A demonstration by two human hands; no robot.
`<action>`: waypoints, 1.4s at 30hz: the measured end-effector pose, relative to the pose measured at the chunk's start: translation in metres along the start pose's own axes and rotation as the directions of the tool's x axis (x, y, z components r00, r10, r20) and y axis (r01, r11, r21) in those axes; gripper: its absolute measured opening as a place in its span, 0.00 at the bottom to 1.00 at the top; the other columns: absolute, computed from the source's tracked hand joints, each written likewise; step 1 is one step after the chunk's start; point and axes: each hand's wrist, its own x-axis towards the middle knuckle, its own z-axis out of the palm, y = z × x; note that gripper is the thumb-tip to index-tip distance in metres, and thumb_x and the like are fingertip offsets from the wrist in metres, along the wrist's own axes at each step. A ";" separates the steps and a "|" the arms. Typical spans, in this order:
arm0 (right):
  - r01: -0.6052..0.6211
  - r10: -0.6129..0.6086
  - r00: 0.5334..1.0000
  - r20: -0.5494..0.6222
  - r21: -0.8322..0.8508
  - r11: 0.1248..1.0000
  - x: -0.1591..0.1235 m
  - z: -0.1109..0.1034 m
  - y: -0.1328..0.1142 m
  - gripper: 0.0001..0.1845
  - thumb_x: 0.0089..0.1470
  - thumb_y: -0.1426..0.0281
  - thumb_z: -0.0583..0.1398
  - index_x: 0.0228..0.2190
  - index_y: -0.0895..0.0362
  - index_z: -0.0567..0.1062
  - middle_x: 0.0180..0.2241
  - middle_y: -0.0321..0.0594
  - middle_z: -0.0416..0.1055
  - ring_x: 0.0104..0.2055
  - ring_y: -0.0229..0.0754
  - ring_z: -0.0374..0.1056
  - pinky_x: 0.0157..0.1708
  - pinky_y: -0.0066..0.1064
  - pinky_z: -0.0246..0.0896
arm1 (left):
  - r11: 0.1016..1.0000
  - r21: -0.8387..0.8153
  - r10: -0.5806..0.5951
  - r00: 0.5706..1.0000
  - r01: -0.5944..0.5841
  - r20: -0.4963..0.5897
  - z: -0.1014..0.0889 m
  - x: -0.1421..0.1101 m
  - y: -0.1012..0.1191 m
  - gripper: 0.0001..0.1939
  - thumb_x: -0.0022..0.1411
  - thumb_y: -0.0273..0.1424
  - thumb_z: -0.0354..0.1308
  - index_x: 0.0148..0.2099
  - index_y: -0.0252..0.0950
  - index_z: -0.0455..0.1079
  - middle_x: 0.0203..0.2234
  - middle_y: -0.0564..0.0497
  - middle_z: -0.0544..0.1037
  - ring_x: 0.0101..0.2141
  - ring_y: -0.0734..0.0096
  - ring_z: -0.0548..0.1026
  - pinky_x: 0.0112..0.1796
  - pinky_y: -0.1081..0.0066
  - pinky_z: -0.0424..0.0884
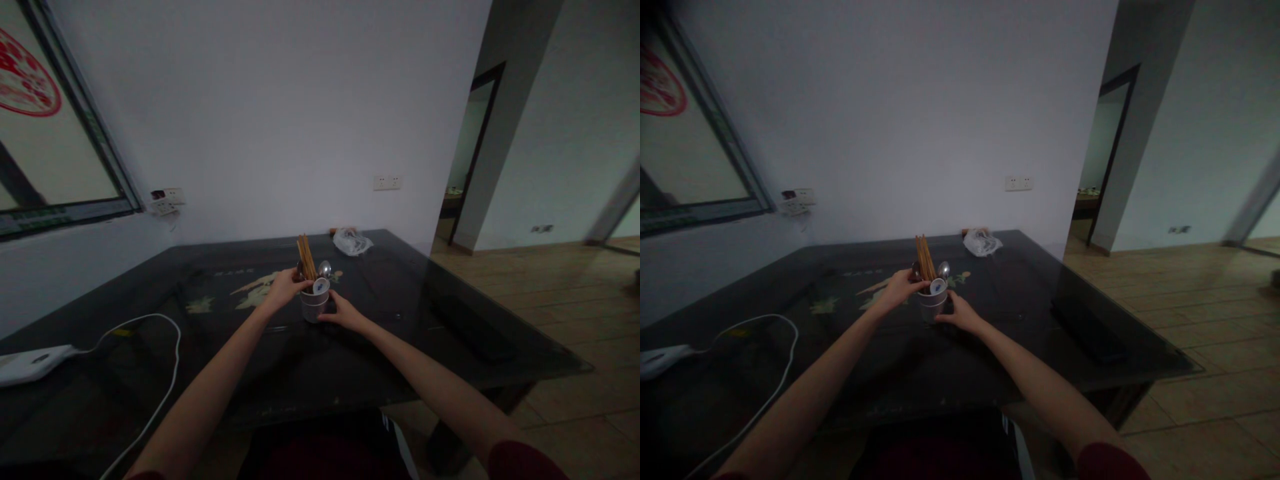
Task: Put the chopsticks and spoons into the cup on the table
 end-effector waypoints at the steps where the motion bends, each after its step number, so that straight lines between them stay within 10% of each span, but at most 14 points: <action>1: -0.004 0.004 1.000 -0.002 -0.006 1.000 0.000 0.000 0.000 0.41 0.38 0.62 0.69 0.53 0.57 0.62 0.52 0.50 0.66 0.54 0.52 0.63 0.53 0.46 0.57 | 1.000 0.006 -0.002 1.000 0.002 -0.012 0.000 0.000 -0.001 0.14 0.48 0.36 0.64 0.36 0.33 0.75 0.29 0.47 0.80 0.30 0.61 0.77 0.31 0.70 0.69; 13: 0.004 -0.004 1.000 0.008 -0.011 1.000 -0.001 -0.001 0.000 0.38 0.39 0.61 0.68 0.51 0.59 0.63 0.49 0.49 0.68 0.50 0.50 0.66 0.49 0.42 0.60 | 1.000 -0.005 0.020 0.981 -0.021 -0.195 -0.021 0.006 0.019 0.15 0.48 0.40 0.63 0.34 0.32 0.75 0.28 0.47 0.80 0.32 0.63 0.77 0.33 0.70 0.71; 23: -0.019 0.019 1.000 0.007 -0.014 1.000 -0.002 -0.001 -0.003 0.36 0.39 0.62 0.68 0.49 0.58 0.64 0.49 0.49 0.69 0.50 0.50 0.66 0.50 0.43 0.59 | 0.964 -0.213 0.041 0.878 -0.160 -0.477 -0.098 -0.017 0.068 0.19 0.47 0.39 0.65 0.37 0.29 0.73 0.32 0.45 0.80 0.35 0.63 0.78 0.40 0.65 0.74; 32: -0.021 0.021 1.000 0.014 0.004 1.000 -0.003 -0.001 -0.002 0.35 0.40 0.63 0.68 0.49 0.58 0.63 0.48 0.49 0.69 0.49 0.49 0.66 0.49 0.42 0.60 | 0.876 -0.457 -0.282 0.931 0.152 -0.232 -0.135 -0.027 -0.039 0.17 0.48 0.37 0.66 0.37 0.29 0.72 0.36 0.42 0.79 0.37 0.65 0.78 0.41 0.68 0.75; 42: -0.014 0.015 1.000 0.016 -0.019 1.000 -0.002 0.000 0.001 0.35 0.42 0.62 0.67 0.50 0.58 0.62 0.51 0.49 0.67 0.53 0.49 0.64 0.52 0.42 0.58 | 0.667 -0.561 -0.534 0.840 0.490 0.100 -0.118 -0.032 -0.109 0.07 0.53 0.26 0.64 0.36 0.28 0.73 0.37 0.41 0.79 0.37 0.68 0.78 0.43 0.72 0.73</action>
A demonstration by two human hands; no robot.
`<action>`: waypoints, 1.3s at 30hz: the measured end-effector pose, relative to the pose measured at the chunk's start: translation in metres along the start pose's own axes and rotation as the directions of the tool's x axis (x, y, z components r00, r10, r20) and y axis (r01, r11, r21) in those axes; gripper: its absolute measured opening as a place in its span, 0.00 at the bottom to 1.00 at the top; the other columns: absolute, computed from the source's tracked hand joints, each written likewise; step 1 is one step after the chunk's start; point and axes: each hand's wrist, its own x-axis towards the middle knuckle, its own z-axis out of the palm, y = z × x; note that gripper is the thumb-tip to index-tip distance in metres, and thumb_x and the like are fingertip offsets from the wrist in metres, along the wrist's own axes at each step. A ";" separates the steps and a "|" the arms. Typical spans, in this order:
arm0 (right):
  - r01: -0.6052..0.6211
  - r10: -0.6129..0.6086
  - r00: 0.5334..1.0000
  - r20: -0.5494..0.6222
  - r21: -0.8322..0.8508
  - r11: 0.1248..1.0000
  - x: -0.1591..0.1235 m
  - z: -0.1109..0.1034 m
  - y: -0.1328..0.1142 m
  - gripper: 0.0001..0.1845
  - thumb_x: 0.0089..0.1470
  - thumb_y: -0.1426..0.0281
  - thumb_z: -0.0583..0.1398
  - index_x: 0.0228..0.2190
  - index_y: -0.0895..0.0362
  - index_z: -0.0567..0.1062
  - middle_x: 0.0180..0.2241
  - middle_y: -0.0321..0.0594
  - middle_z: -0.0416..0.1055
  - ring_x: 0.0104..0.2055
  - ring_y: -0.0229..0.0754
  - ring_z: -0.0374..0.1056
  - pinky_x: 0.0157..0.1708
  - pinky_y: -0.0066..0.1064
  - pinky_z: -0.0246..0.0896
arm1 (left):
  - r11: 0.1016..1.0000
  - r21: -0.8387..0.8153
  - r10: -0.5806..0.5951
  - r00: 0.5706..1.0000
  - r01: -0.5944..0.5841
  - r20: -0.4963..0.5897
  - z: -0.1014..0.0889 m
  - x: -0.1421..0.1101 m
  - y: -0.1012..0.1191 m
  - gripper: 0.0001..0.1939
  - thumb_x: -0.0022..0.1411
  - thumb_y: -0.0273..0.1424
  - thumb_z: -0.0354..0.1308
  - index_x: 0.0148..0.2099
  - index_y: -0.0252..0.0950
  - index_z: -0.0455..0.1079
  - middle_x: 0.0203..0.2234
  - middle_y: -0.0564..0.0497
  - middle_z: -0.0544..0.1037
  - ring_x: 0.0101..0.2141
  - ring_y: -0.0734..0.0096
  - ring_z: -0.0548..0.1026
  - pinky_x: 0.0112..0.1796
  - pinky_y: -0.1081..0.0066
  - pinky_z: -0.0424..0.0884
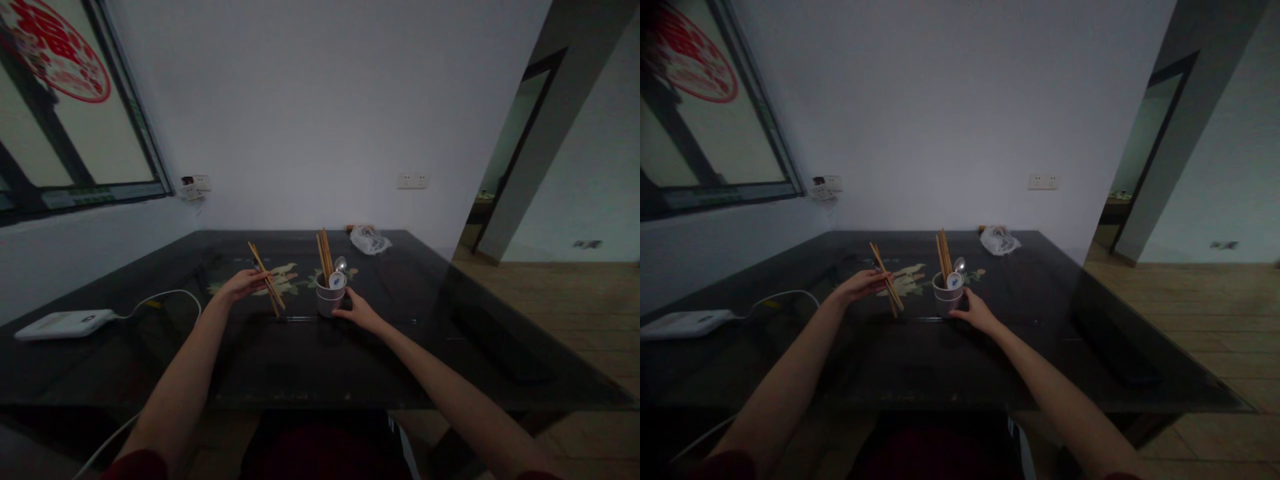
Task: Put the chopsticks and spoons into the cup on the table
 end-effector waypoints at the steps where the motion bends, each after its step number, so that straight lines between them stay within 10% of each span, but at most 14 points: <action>1: 0.001 -0.001 1.000 0.003 -0.003 1.000 0.000 0.000 0.000 0.35 0.42 0.62 0.67 0.50 0.58 0.62 0.51 0.49 0.67 0.53 0.49 0.64 0.52 0.42 0.57 | 1.000 -0.002 -0.020 1.000 0.020 0.011 -0.001 0.002 -0.003 0.07 0.54 0.26 0.63 0.36 0.28 0.73 0.37 0.40 0.79 0.36 0.68 0.78 0.43 0.72 0.73; 11: 0.010 -0.009 1.000 0.013 -0.031 0.999 0.001 -0.001 0.000 0.30 0.43 0.63 0.67 0.47 0.57 0.64 0.48 0.48 0.69 0.50 0.48 0.66 0.50 0.42 0.59 | 0.990 -0.050 -0.128 0.992 0.129 0.014 -0.008 0.011 -0.025 0.09 0.55 0.26 0.61 0.39 0.28 0.72 0.35 0.40 0.79 0.36 0.68 0.77 0.40 0.71 0.72; 15: 0.003 -0.003 1.000 0.005 -0.038 0.999 0.000 0.000 -0.002 0.30 0.43 0.64 0.67 0.47 0.57 0.64 0.48 0.47 0.69 0.50 0.48 0.66 0.51 0.41 0.58 | 0.985 0.171 -0.026 0.998 0.036 -0.061 -0.004 0.014 -0.028 0.10 0.55 0.30 0.61 0.38 0.29 0.72 0.33 0.40 0.79 0.33 0.68 0.76 0.36 0.71 0.71; 26: 0.015 -0.015 1.000 0.015 -0.032 0.999 0.001 -0.001 0.001 0.29 0.44 0.63 0.66 0.46 0.58 0.64 0.47 0.47 0.69 0.49 0.47 0.66 0.49 0.40 0.60 | 0.762 0.648 0.179 0.964 -0.011 -0.195 0.017 0.020 -0.033 0.06 0.46 0.29 0.61 0.24 0.30 0.75 0.12 0.53 0.69 0.22 0.69 0.69 0.25 0.74 0.60; 39: -0.015 0.015 1.000 0.016 -0.038 0.999 0.000 -0.001 -0.003 0.32 0.43 0.62 0.66 0.49 0.56 0.63 0.48 0.48 0.69 0.50 0.50 0.66 0.49 0.43 0.60 | 0.527 0.850 0.307 0.932 0.002 -0.193 0.022 0.017 -0.033 0.07 0.51 0.29 0.58 0.29 0.32 0.76 0.24 0.45 0.78 0.33 0.62 0.75 0.33 0.73 0.64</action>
